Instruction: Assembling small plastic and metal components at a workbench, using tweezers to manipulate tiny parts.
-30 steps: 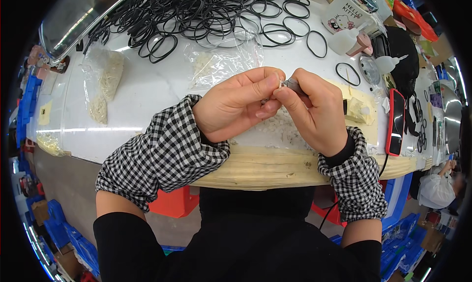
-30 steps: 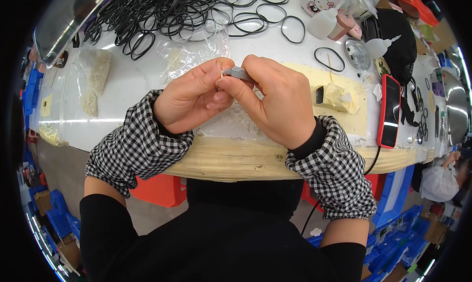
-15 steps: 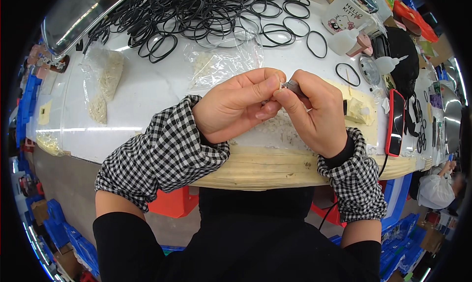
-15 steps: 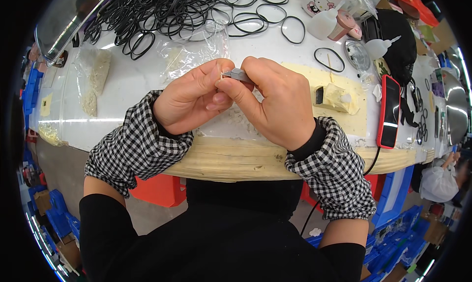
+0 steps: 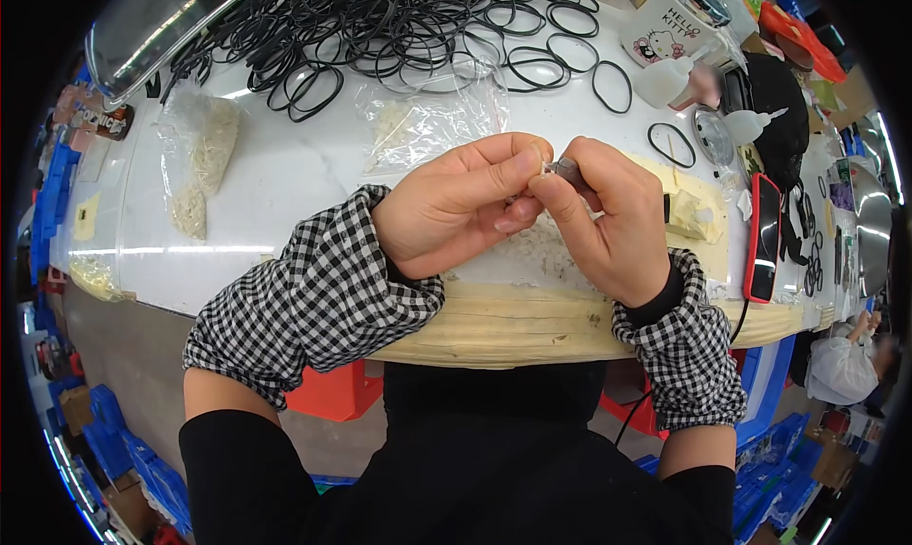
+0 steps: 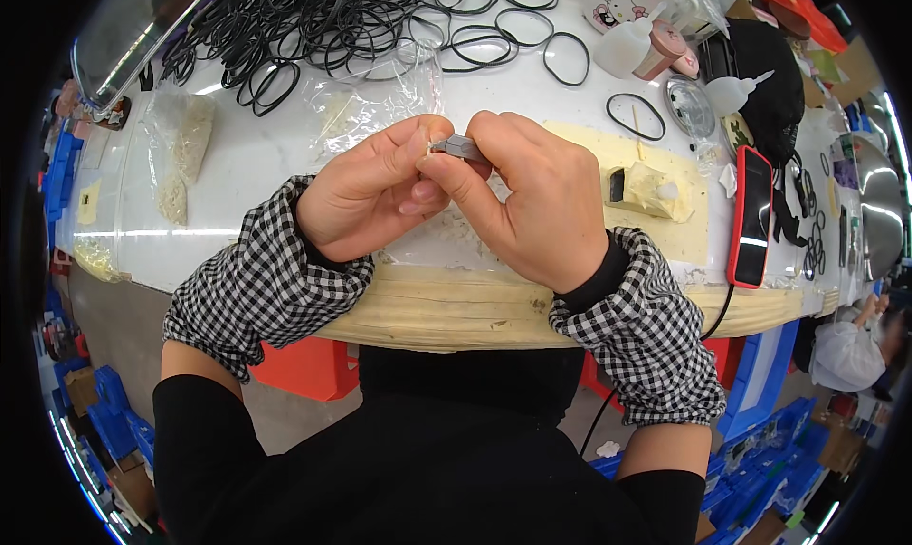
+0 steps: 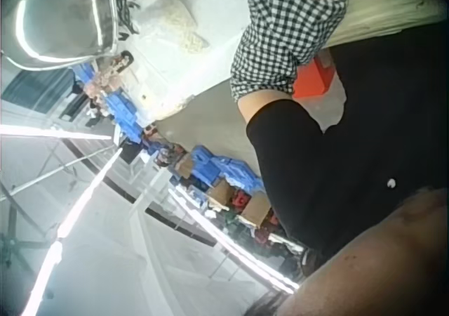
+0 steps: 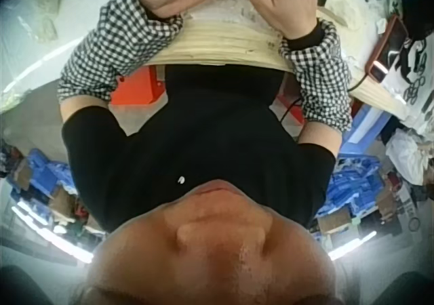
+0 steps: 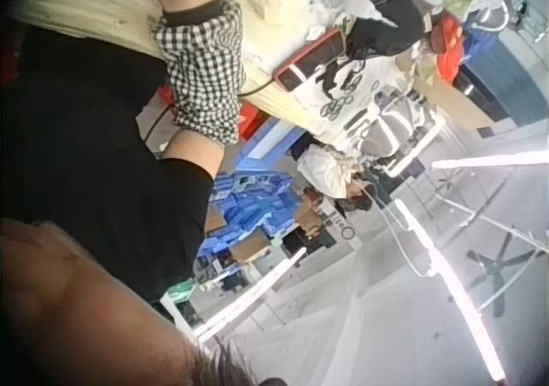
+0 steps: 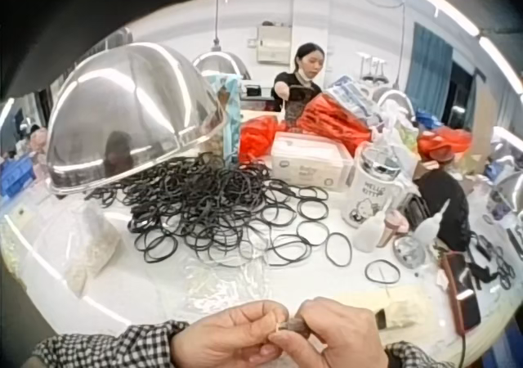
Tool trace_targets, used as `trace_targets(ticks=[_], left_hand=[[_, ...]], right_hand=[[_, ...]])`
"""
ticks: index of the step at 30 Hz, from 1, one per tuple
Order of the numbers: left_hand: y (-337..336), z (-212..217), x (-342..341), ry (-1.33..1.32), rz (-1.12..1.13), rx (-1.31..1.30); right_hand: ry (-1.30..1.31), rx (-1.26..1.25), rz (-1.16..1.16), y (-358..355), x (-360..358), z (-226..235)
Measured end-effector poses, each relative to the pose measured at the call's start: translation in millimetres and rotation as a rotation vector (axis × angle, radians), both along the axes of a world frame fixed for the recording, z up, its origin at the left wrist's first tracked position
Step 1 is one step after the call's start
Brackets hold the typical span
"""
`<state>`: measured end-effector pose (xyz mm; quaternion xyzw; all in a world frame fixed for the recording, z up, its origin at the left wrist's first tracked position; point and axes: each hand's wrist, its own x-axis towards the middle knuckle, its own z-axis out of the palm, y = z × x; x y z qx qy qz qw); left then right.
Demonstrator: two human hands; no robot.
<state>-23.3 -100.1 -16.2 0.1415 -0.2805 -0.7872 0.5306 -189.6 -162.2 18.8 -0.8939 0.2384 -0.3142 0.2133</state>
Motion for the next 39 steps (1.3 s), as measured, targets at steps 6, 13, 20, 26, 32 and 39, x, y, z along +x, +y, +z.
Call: trace_targets(ticks=[6,13,20,26,32,39], left_hand=[[1.5,0.5,0.1,0.004,0.006,0.022],[1.9,2.0,-0.3,0.004,0.005,0.027],[1.8,1.5,-0.2,-0.02,0.003,-0.003],[1.6,1.6,-0.6,-0.023,0.009,0.01],[-5.0,7.8,11.2,-0.103,0.126,-0.026],[-17.7,-2.8,31.8,-0.089,0.54,0.231]], right_hand=[[0.008,-0.005,-0.002,0.3,0.8,-1.0],[0.0,0.04,0.023,0.9,0.1,1.1],[-0.027,0.06,0.054,0.6,0.6,2.1],[-0.032,0.057,0.048,0.6,1.0,1.5],[0.064,0.086,0.039,-1.4,-2.0,6.8],[0.071,0.019,0.105,1.1,5.5,-13.5]])
